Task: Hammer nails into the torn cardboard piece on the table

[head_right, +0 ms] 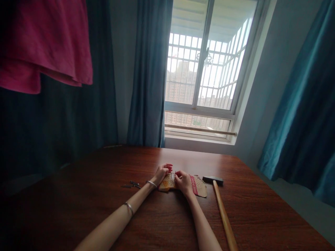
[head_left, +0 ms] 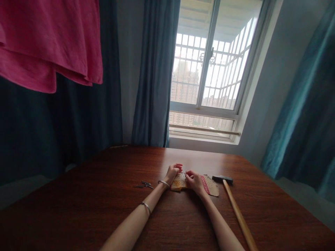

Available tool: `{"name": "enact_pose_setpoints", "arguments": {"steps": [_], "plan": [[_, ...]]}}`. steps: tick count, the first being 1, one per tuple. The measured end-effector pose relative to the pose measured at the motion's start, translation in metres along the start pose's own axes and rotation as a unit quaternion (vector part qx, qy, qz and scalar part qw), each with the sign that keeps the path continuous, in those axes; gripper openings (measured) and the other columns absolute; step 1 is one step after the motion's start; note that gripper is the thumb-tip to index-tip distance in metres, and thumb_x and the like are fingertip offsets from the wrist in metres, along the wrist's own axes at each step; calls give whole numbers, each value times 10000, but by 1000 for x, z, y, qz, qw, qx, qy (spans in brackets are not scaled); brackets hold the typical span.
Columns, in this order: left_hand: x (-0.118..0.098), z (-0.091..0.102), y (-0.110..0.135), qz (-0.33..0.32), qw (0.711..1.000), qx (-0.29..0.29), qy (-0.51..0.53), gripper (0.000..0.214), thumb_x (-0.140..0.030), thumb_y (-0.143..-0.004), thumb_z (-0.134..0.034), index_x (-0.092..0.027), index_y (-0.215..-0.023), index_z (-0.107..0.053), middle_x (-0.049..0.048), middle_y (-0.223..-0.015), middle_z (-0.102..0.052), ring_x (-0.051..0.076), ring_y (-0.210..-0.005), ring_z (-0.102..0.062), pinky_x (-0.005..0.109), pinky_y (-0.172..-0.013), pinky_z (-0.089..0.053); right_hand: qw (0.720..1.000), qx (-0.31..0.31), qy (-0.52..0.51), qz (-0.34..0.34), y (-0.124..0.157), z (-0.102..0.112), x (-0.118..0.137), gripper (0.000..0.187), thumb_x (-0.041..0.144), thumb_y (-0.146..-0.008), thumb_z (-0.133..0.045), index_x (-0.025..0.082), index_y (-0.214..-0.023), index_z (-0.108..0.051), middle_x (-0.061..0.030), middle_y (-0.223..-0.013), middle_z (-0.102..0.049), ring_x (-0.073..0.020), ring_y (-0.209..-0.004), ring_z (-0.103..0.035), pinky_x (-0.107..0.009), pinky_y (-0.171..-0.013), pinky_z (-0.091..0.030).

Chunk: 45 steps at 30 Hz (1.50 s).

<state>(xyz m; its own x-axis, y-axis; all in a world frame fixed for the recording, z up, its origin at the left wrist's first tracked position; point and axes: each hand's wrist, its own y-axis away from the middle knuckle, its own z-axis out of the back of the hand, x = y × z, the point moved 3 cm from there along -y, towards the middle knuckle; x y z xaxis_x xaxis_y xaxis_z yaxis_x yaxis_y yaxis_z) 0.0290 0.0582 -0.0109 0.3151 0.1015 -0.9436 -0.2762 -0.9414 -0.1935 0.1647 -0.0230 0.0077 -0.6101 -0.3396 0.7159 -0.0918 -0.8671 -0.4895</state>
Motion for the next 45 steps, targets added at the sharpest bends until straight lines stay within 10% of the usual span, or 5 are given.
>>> {"name": "enact_pose_setpoints", "arguments": {"steps": [8,45], "plan": [[-21,-7,15,-73,976,50,-199,345,-72,-594,-560,-133,-927,-626,58,-845,-607,151,-743,-562,261,-677,-454,1000,10,10,15,4,3,6,204,295,-744,-497,199,-761,-676,-17,-714,-684,-145,-626,-590,-220,-585,-433],[-23,-15,22,-107,951,95,-272,142,-275,-603,-692,-161,-688,-686,26,-696,-612,135,-632,-539,215,-598,-411,1000,22,9,4,3,8,10,135,254,-686,-577,195,-689,-698,-34,-762,-658,-148,-646,-594,-251,-631,-464]]}}
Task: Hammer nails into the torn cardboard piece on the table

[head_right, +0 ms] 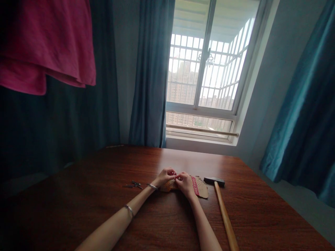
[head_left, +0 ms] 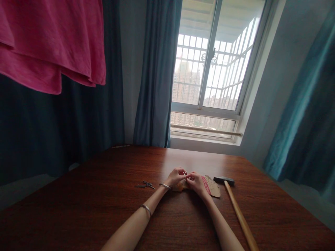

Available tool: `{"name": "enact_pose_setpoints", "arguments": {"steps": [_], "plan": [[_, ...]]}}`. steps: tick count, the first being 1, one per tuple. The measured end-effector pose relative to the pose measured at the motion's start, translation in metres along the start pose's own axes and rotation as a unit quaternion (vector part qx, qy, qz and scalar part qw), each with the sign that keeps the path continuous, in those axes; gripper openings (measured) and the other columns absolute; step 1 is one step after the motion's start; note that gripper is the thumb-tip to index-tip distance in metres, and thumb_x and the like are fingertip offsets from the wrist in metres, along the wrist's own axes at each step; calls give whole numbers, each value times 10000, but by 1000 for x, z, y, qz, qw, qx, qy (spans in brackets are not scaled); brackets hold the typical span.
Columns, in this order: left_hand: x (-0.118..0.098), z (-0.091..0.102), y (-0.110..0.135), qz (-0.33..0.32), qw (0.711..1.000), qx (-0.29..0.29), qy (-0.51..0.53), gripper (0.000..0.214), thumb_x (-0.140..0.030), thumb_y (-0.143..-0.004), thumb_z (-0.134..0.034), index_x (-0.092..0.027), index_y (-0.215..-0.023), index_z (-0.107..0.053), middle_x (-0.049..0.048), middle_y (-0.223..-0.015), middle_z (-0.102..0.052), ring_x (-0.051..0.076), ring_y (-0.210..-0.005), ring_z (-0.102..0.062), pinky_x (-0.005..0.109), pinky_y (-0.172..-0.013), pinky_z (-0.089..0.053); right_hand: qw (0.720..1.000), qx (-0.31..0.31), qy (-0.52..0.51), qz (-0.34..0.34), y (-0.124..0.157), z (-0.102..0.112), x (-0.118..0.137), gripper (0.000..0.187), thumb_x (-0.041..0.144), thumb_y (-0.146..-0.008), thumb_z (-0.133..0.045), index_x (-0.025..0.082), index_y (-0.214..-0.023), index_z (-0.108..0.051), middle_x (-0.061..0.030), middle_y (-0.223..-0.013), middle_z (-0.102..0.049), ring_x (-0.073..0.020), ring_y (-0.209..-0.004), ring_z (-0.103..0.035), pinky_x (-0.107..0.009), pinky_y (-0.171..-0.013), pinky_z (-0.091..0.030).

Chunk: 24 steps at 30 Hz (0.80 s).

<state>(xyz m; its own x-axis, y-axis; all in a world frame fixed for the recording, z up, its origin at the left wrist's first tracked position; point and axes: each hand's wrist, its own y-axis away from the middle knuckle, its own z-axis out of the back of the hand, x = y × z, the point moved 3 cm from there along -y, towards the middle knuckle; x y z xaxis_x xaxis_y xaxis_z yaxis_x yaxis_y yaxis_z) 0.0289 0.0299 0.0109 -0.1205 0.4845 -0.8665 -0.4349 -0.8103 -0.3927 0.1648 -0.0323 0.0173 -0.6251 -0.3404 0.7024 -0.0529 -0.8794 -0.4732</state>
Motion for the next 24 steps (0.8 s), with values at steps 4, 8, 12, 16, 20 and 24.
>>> {"name": "enact_pose_setpoints", "arguments": {"steps": [4,8,12,16,20,24], "plan": [[5,-1,-1,8,1000,0,3,127,-257,-608,-673,-160,-690,-682,25,-689,-612,134,-630,-541,213,-593,-410,999,-25,0,-19,-2,34,10,201,286,-706,-547,200,-805,-699,-58,-843,-666,-180,-730,-614,-278,-659,-481],[7,-2,-1,29,999,-6,23,109,-240,-579,-681,-159,-650,-674,18,-656,-606,129,-611,-529,205,-578,-404,987,-126,79,-57,21,91,8,265,327,-733,-484,184,-843,-677,-90,-894,-658,-210,-775,-611,-310,-680,-481],[8,-2,-2,34,999,-15,21,98,-233,-568,-684,-166,-640,-674,19,-671,-617,129,-619,-537,203,-577,-407,947,-184,248,-91,82,136,-17,278,335,-725,-475,176,-837,-672,-123,-923,-647,-250,-837,-596,-364,-775,-451],[12,-3,-3,16,1000,-9,-4,101,-248,-607,-664,-165,-663,-676,27,-675,-627,134,-623,-550,206,-572,-411,903,-204,351,-143,145,156,-43,351,379,-759,-449,166,-962,-640,-147,-952,-631,-273,-865,-591,-381,-793,-447],[14,-3,-3,2,1000,-6,-22,129,-263,-628,-653,-153,-691,-678,33,-687,-629,138,-633,-561,211,-577,-412,869,-188,419,-185,178,152,-39,479,475,-768,-433,142,-1072,-594,-172,-979,-612,-305,-853,-599,-408,-763,-462],[15,-3,-3,6,1000,0,-14,144,-272,-636,-647,-147,-700,-675,37,-688,-634,144,-647,-573,216,-583,-419,835,-169,464,-243,191,144,-27,563,543,-775,-375,143,-1127,-558,-172,-918,-625,-322,-766,-620,-430,-687,-479]]}}
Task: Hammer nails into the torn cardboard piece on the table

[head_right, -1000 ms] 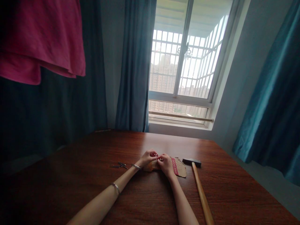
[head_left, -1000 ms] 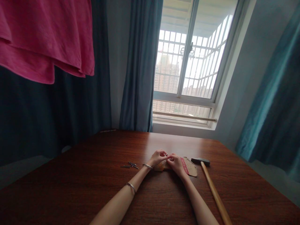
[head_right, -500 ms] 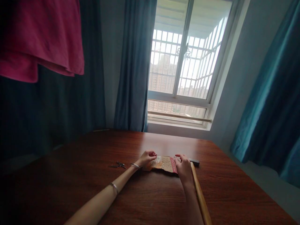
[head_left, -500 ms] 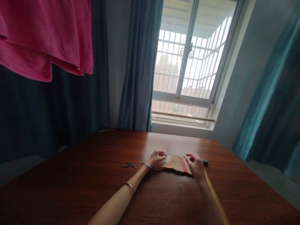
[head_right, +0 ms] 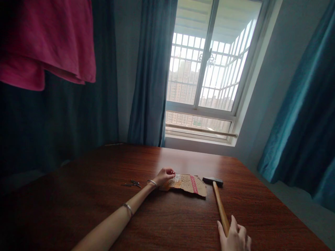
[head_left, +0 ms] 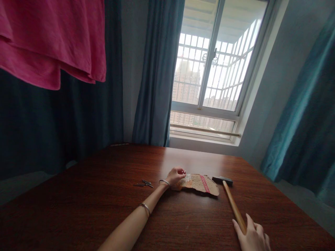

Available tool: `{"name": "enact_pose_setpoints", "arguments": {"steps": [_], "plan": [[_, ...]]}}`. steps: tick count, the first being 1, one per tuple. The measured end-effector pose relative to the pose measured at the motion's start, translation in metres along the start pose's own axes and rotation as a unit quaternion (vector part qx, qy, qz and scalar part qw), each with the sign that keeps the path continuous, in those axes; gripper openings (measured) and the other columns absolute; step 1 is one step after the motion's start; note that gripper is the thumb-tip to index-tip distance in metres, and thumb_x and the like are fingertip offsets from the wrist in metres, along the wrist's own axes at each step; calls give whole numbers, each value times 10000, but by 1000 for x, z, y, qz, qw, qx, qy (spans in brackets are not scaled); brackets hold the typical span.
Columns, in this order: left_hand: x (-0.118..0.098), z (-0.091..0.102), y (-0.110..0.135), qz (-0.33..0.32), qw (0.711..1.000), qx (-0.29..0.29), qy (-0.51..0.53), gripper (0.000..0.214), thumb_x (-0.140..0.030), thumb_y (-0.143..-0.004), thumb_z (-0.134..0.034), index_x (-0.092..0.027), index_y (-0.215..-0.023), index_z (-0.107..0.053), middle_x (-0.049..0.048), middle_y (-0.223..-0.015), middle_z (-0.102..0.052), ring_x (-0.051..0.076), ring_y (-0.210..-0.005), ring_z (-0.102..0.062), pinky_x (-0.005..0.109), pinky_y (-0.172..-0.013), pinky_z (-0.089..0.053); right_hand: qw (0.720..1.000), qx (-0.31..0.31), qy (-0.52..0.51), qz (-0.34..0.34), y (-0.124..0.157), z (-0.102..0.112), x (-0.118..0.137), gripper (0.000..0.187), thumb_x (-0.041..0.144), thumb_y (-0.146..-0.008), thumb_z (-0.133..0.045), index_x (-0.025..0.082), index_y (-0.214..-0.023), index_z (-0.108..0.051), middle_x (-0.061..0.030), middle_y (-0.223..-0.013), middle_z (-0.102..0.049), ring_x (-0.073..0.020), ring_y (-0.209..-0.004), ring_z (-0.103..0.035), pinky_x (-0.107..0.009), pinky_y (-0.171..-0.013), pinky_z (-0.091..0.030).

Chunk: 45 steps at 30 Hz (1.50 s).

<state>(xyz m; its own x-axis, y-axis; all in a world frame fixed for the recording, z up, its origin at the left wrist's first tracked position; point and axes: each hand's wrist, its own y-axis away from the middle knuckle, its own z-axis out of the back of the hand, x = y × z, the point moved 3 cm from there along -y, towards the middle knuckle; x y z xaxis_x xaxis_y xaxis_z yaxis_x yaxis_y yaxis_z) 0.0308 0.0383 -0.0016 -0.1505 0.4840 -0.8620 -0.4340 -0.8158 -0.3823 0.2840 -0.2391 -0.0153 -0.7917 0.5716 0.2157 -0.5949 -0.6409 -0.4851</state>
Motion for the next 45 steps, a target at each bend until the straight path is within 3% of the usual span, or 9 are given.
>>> {"name": "enact_pose_setpoints", "arguments": {"steps": [7,12,14,16,18,21,24,34,45], "plan": [[7,-1,-2,12,1000,5,-6,154,-266,-635,-638,-140,-718,-672,35,-692,-644,143,-653,-576,216,-587,-421,988,101,-110,41,-14,-2,-9,338,444,-760,-429,238,-927,-640,-125,-706,-665,-296,-623,-646,-379,-548,-467],[8,-2,-2,23,999,2,-34,194,-292,-640,-631,-131,-741,-671,33,-716,-650,141,-669,-578,220,-608,-423,957,142,-242,-64,-24,12,-3,498,524,-720,-472,207,-1081,-604,-79,-639,-664,-256,-574,-626,-331,-512,-447],[7,-2,-1,24,998,0,-49,208,-301,-646,-624,-130,-755,-671,29,-713,-648,139,-674,-576,222,-619,-423,914,162,-352,-121,-17,20,8,656,570,-676,-526,156,-1185,-535,-14,-500,-590,-202,-448,-557,-288,-436,-399],[6,-1,0,22,998,2,-60,213,-305,-653,-618,-127,-758,-671,27,-707,-644,138,-676,-575,222,-620,-421,846,178,-480,-151,-5,27,24,812,585,-608,-612,124,-1258,-454,52,-417,-485,-130,-343,-437,-236,-357,-312],[4,-1,0,20,998,7,-65,216,-308,-656,-615,-124,-754,-670,28,-703,-640,138,-676,-575,221,-615,-419,772,196,-581,-171,6,34,39,888,557,-545,-693,113,-1268,-430,61,-462,-491,-67,-315,-354,-196,-324,-254],[3,-1,0,18,997,13,-69,225,-320,-656,-618,-123,-753,-668,27,-698,-636,137,-665,-573,219,-603,-416,676,257,-662,-194,17,44,61,864,525,-527,-731,130,-1244,-457,46,-535,-528,-6,-287,-279,-154,-293,-185],[2,0,0,7,997,10,-73,233,-328,-655,-621,-123,-755,-667,27,-706,-632,135,-665,-569,217,-601,-413,620,328,-685,-195,21,55,82,791,496,-569,-720,181,-1249,-465,53,-541,-520,13,-264,-260,-129,-280,-152],[5,-1,-1,0,997,10,-77,232,-334,-664,-616,-126,-755,-662,24,-724,-639,135,-677,-563,222,-617,-407,561,386,-715,-159,27,70,125,794,461,-605,-719,160,-1280,-429,50,-530,-499,32,-270,-221,-109,-284,-97],[-5,0,3,3,999,22,-31,204,-315,-661,-625,-117,-706,-646,27,-705,-615,126,-653,-559,211,-596,-410,576,404,-694,-152,22,74,131,767,447,-636,-698,159,-1291,-422,56,-506,-491,19,-267,-249,-111,-282,-130]]}}
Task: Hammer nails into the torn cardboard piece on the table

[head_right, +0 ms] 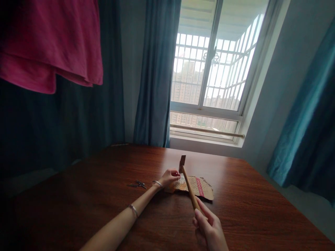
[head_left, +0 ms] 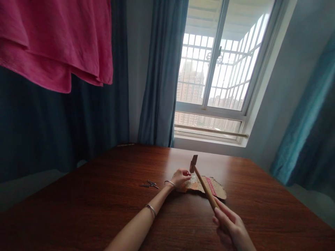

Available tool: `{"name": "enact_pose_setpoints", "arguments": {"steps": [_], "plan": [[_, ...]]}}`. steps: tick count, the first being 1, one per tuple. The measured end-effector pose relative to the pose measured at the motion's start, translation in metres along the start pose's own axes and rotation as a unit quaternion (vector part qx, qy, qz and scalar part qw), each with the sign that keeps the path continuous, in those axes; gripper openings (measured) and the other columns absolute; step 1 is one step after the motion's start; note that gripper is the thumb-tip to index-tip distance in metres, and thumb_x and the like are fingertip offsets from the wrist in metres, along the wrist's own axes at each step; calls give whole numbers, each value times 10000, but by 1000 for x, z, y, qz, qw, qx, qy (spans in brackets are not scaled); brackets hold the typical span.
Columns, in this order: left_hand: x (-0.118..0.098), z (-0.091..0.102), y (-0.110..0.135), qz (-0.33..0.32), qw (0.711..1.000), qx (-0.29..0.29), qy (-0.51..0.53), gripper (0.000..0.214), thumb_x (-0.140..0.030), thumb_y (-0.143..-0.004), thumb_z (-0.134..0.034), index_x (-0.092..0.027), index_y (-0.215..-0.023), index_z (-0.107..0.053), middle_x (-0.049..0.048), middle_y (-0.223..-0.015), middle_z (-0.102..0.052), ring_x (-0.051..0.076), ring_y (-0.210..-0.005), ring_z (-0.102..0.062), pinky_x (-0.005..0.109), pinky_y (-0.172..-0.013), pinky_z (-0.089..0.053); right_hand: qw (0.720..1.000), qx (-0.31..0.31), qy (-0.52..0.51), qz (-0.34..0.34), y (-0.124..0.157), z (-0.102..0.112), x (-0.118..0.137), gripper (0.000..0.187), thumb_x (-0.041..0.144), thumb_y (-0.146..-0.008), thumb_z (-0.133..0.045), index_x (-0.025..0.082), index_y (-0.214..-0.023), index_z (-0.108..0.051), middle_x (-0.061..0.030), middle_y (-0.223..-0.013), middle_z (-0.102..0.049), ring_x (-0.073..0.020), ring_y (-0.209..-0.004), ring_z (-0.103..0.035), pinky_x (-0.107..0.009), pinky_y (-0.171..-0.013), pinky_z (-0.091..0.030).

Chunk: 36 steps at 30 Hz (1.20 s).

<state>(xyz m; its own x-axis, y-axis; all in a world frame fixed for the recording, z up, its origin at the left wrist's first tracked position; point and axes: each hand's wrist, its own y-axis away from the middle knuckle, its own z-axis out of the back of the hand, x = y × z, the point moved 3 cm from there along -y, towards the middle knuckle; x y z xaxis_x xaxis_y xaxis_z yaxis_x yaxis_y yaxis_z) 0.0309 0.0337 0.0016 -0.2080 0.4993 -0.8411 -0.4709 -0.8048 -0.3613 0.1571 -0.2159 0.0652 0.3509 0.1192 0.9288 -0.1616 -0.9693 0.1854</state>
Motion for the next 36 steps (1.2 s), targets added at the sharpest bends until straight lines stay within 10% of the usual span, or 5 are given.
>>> {"name": "enact_pose_setpoints", "arguments": {"steps": [36], "plan": [[-4,2,2,3,998,-5,-58,178,-295,-649,-630,-124,-691,-657,18,-706,-617,128,-664,-552,215,-609,-401,999,20,-3,25,5,-4,2,731,444,-613,-719,136,-1234,-488,63,-479,-479,11,-252,-279,-118,-280,-145]]}}
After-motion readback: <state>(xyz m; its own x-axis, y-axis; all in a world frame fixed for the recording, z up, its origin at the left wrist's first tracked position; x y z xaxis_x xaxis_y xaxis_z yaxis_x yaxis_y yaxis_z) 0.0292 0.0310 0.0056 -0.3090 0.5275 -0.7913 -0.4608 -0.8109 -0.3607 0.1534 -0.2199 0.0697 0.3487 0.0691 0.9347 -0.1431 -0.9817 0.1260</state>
